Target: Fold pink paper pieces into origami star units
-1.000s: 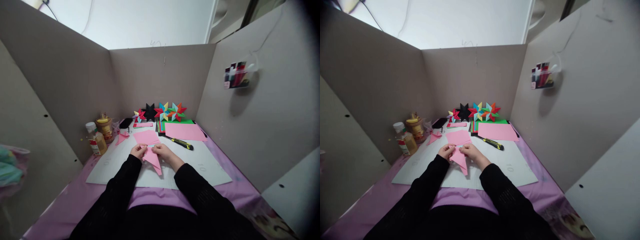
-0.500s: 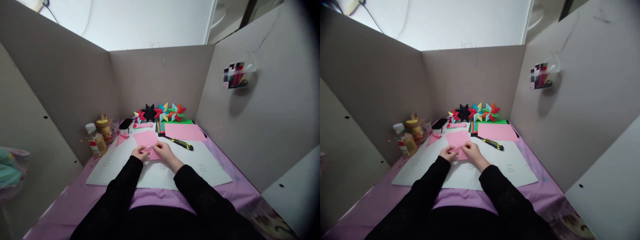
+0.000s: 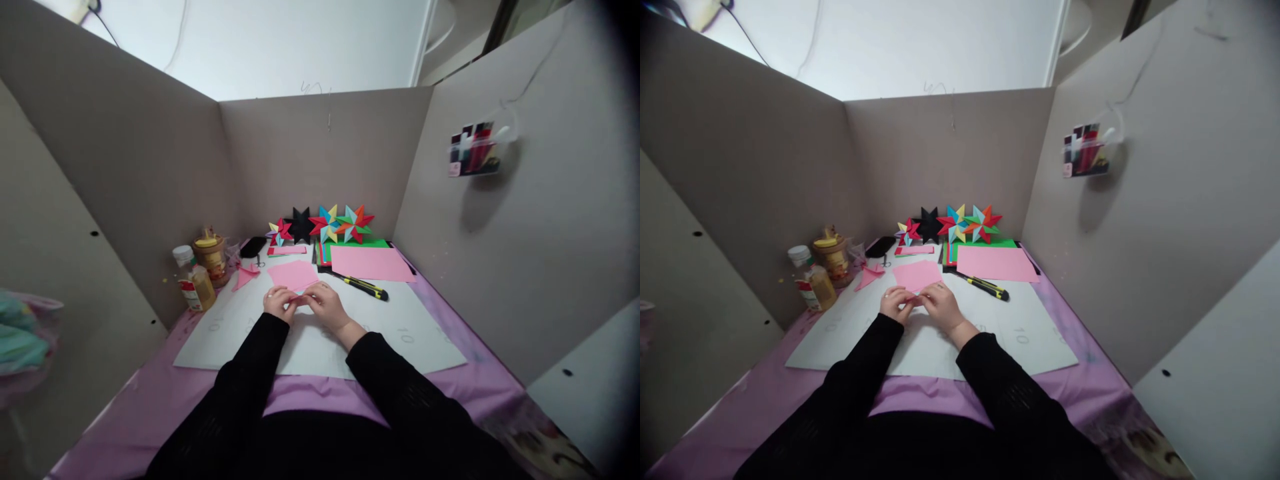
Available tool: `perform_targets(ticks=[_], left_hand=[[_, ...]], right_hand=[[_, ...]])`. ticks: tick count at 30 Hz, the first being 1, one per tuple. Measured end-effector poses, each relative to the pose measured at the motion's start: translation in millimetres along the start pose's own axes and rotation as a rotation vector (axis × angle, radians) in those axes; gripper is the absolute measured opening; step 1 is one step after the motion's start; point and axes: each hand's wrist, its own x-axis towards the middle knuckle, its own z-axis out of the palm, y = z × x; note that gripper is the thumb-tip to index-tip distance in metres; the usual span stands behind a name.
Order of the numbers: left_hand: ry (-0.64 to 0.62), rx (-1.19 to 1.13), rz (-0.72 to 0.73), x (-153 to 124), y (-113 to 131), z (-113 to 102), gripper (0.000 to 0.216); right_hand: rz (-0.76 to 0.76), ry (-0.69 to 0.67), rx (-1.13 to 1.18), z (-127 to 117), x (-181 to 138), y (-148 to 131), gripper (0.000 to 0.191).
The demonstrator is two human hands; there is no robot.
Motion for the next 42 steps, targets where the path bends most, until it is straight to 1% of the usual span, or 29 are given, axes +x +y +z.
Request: perform_targets(ticks=[3,6,10,15,17,20,22,27,29,31,32,34,36,37,38,40,41,42], left_hand=[[0.022,-0.029,-0.028,1.1,-3.3,-0.8,0.010],[0.059,-0.008,-0.043,0.9,-0.2,-2.7,0.007],[0.106,-0.034,0.019,0.3,8.0,-7.1,0.008],[0.070,-0.014,0.071,-1.1,14.5,-9.2,0.011],[0.092,-0.020,0.096,-1.6,15.3,-7.9,0.011],[0.149,-0.069,0.095,-0.3,13.3,-8.2,0.011],[0.202,-0.078,0.042,1.8,9.4,-11.0,0.012],[0.470,-0.010,-0.100,5.5,-6.0,-18.4,0.018],[0.519,0.012,-0.160,5.3,-11.1,-18.3,0.018],[0.501,0.028,-0.172,4.3,-13.1,-16.7,0.018],[0.470,0.029,-0.146,3.7,-12.8,-15.6,0.018],[0.392,0.006,-0.056,2.5,-10.2,-13.0,0.018],[0.346,-0.044,-0.016,1.9,-7.1,-10.5,0.015],[0.351,-0.079,-0.040,1.9,-6.1,-9.4,0.013],[0.374,-0.124,-0.089,2.2,-5.8,-8.2,0.021],[0.415,-0.267,-0.240,3.7,-6.9,-6.2,0.053],[0.405,-0.370,-0.325,4.7,-7.9,-5.3,0.066],[0.360,-0.487,-0.411,5.8,-9.0,-4.7,0.073]], right_hand=[[0.030,0.043,-0.008,0.3,0.8,1.3,0.011],[-0.006,0.022,-0.082,-0.2,1.4,3.7,0.012],[-0.063,-0.046,-0.205,0.1,0.4,2.7,0.012],[-0.120,-0.099,-0.274,1.6,-1.5,-4.7,0.012],[-0.148,-0.112,-0.298,2.0,-1.1,-6.9,0.013],[-0.151,-0.101,-0.321,2.1,0.4,-6.6,0.013],[-0.114,-0.069,-0.318,0.4,1.6,-3.0,0.012],[0.013,0.053,-0.216,-12.1,3.9,13.3,0.013],[0.054,0.133,-0.177,-16.9,4.7,17.0,0.014],[0.065,0.198,-0.174,-18.3,5.4,16.3,0.013],[0.052,0.202,-0.185,-17.3,5.6,14.5,0.015],[0.009,0.153,-0.207,-12.9,5.5,9.8,0.022],[0.014,0.084,-0.193,-7.1,5.1,6.3,0.014],[0.045,0.068,-0.166,-4.6,4.9,5.8,0.011],[0.091,0.071,-0.127,-2.9,4.7,6.1,0.013],[0.208,0.110,-0.023,-1.4,4.4,9.0,0.018],[0.270,0.133,0.034,-1.4,4.2,11.0,0.020],[0.329,0.146,0.088,-1.5,4.0,13.1,0.021]])
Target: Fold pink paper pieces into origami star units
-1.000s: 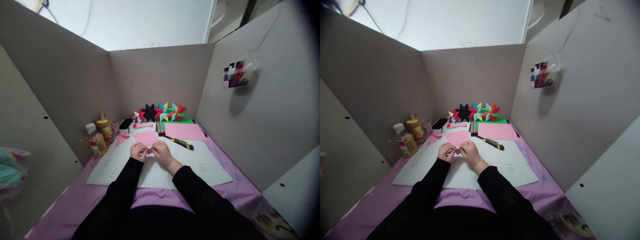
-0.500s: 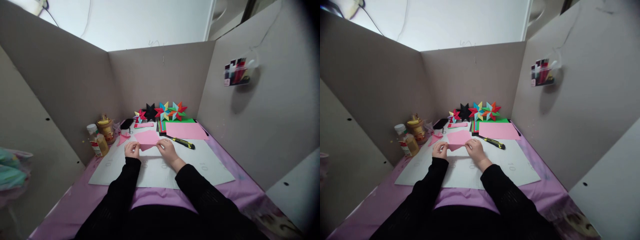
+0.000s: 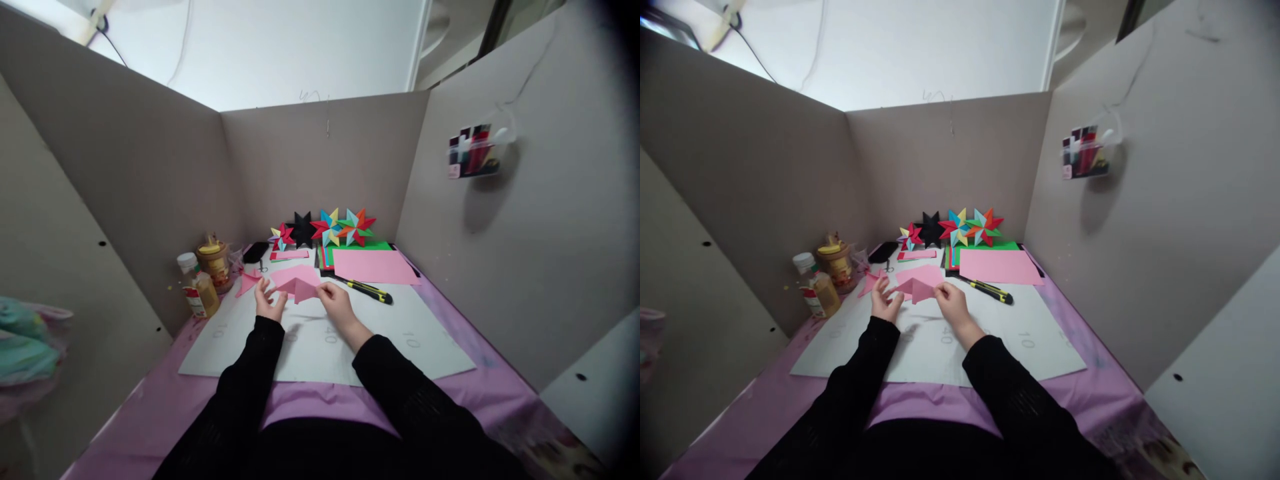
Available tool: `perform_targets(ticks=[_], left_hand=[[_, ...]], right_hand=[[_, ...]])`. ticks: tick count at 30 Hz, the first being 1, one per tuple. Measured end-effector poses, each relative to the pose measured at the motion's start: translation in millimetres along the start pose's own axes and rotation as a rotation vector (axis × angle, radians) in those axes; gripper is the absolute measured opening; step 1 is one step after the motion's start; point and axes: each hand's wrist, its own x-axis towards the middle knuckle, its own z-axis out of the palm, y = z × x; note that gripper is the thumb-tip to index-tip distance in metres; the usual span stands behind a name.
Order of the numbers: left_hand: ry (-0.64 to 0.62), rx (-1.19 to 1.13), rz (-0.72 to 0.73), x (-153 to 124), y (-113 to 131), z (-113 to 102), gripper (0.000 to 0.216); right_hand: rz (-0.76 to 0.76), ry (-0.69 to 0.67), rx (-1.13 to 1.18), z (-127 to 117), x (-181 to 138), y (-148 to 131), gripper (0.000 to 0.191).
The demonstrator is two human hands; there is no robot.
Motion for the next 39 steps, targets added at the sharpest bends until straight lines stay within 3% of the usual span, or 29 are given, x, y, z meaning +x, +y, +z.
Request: perform_targets(ticks=[2,4,8,10,12,15,18,25,30,39], left_hand=[[-0.135,-0.141,-0.212,1.7,-0.6,0.6,0.074],[-0.216,-0.180,-0.327,1.9,0.7,0.3,0.068],[-0.135,-0.125,-0.345,0.5,4.4,-1.3,0.049],[-0.095,-0.126,-0.376,0.5,4.7,-1.8,0.045],[-0.083,-0.131,-0.392,0.9,4.5,-1.8,0.044],[-0.106,-0.093,-0.356,0.5,4.9,-1.1,0.040],[-0.137,-0.056,-0.305,-0.8,6.2,0.1,0.039],[-0.207,-0.097,-0.196,0.5,0.3,-1.3,0.049],[-0.226,-0.043,-0.179,1.6,-8.5,-2.9,0.043],[-0.172,0.039,-0.166,-2.8,-7.0,2.2,0.039]], right_hand=[[0.100,-0.029,0.079,0.1,0.4,3.3,0.024],[0.143,-0.074,0.122,1.9,-0.2,4.7,0.024],[0.023,-0.097,0.061,7.4,-3.1,2.7,0.035],[-0.095,-0.125,-0.020,9.1,-4.3,1.5,0.048],[-0.150,-0.140,-0.060,9.8,-4.8,1.6,0.049],[-0.080,-0.094,-0.026,9.3,-3.5,3.2,0.037],[0.088,-0.032,0.051,6.9,0.3,4.7,0.021],[0.510,-0.016,0.434,4.9,7.5,9.8,0.027],[0.511,-0.070,0.577,6.9,7.8,10.7,0.014],[0.496,-0.131,0.563,3.6,8.0,13.4,0.035]])
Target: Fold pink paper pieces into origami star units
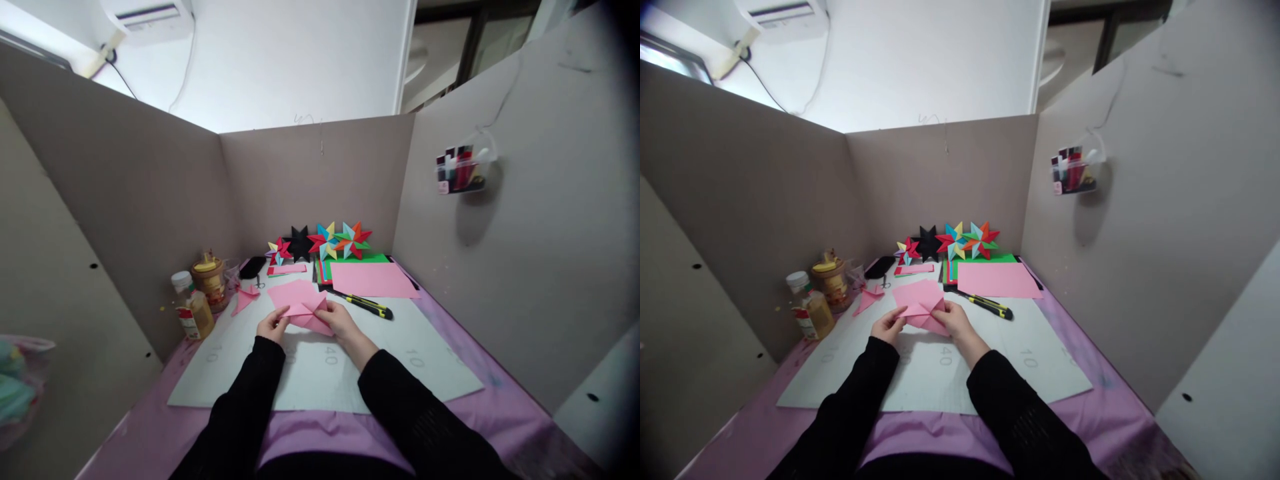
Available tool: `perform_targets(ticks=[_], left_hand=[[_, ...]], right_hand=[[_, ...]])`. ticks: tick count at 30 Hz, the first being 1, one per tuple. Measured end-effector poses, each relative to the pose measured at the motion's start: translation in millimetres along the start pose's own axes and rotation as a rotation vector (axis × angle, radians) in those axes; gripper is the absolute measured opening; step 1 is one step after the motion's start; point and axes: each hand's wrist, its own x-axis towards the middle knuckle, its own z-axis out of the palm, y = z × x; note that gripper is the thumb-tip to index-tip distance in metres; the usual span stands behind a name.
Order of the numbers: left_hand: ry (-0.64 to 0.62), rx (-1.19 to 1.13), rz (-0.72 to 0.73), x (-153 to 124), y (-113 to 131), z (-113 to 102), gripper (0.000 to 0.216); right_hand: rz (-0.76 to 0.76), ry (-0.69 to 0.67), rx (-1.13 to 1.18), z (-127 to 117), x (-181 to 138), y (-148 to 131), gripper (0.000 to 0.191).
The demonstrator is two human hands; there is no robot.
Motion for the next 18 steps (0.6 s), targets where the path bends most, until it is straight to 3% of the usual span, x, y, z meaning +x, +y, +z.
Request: perform_targets(ticks=[6,11,15,18], left_hand=[[0.051,0.159,-0.022,-7.3,14.3,-1.7,0.037],[0.087,0.379,0.058,-10.0,21.1,-4.5,0.044],[0.145,0.397,0.073,-8.8,22.9,-7.5,0.047],[0.213,0.399,0.012,-5.7,24.1,-11.3,0.047]], right_hand=[[0.046,0.005,-0.006,0.8,1.2,4.2,0.038],[0.018,-0.032,0.015,1.3,-2.5,1.4,0.034],[0.017,-0.153,-0.010,2.7,-6.8,-1.3,0.034],[0.048,-0.137,-0.127,1.3,-6.8,-2.1,0.022]])
